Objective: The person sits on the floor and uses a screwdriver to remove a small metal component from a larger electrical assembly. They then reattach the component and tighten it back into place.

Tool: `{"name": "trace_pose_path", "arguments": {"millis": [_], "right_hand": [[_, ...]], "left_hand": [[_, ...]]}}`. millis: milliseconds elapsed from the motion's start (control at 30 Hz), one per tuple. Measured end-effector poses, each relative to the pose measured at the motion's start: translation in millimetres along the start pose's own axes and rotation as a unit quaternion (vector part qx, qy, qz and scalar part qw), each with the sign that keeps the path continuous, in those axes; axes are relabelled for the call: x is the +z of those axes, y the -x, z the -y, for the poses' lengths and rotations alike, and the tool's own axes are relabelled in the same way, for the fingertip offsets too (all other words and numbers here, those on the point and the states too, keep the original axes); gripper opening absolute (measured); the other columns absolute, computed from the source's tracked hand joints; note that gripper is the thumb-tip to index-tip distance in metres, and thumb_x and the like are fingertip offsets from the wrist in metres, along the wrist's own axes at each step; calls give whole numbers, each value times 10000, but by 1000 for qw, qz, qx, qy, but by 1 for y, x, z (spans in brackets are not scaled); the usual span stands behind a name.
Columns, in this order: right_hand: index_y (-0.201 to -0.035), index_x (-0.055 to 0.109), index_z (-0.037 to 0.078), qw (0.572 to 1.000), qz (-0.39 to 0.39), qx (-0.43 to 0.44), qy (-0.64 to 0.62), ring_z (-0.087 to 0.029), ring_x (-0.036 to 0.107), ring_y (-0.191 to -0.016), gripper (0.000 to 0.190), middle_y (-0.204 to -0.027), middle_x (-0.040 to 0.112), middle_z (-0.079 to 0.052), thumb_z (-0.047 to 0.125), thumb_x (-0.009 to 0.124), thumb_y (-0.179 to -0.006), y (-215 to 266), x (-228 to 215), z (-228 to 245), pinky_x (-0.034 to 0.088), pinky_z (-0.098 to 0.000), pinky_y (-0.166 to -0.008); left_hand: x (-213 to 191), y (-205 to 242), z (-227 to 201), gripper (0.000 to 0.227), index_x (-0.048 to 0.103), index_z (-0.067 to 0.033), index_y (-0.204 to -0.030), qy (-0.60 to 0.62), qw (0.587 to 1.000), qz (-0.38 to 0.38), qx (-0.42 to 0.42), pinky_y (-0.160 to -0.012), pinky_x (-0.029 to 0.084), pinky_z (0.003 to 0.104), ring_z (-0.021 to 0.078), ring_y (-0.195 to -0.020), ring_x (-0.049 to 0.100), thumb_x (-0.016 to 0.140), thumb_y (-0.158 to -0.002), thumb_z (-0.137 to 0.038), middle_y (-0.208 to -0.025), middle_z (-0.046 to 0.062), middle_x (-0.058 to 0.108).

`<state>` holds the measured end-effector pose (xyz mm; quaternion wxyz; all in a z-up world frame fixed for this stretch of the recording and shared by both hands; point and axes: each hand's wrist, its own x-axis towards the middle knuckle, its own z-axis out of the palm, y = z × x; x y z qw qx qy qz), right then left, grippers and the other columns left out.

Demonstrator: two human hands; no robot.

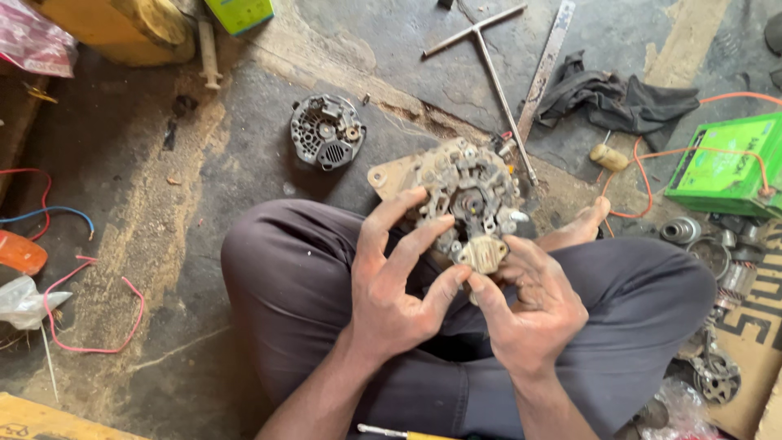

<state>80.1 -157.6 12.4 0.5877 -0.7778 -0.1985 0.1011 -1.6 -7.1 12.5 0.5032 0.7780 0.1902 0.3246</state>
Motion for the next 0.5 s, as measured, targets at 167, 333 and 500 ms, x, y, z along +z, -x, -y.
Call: {"name": "trace_pose_path", "arguments": {"millis": [167,333,500], "right_hand": [[-1289,592,-142,1000,1,9,24,-189,738,-920,533,-1080,733,-182,-23,817,-821,0,-3,2,603,-251,-783],[-1300,591,-151,999,-4,12,40,-199,737,-962,554,-1146,728,-201,-3,821,-818,2,-4,5,602,-256,-830],[-1331,585,-157,998,-33,41,31,-202,749,-977,570,-1144,735,-219,16,817,-840,6,-2,5,615,-271,-866]], "left_hand": [[0,-2,-1,671,554,-66,-1436,52,998,-10,-28,-1220,458,461,357,-1421,517,860,-855,-207,-1586,247,373],[-6,-10,8,845,416,-26,-1539,18,999,45,-16,-1315,302,509,428,-1564,377,843,-868,-310,-1638,230,383],[-14,-16,19,924,364,19,-1587,70,991,107,-39,-1343,263,516,417,-1619,338,818,-878,-363,-1681,202,391]]}}
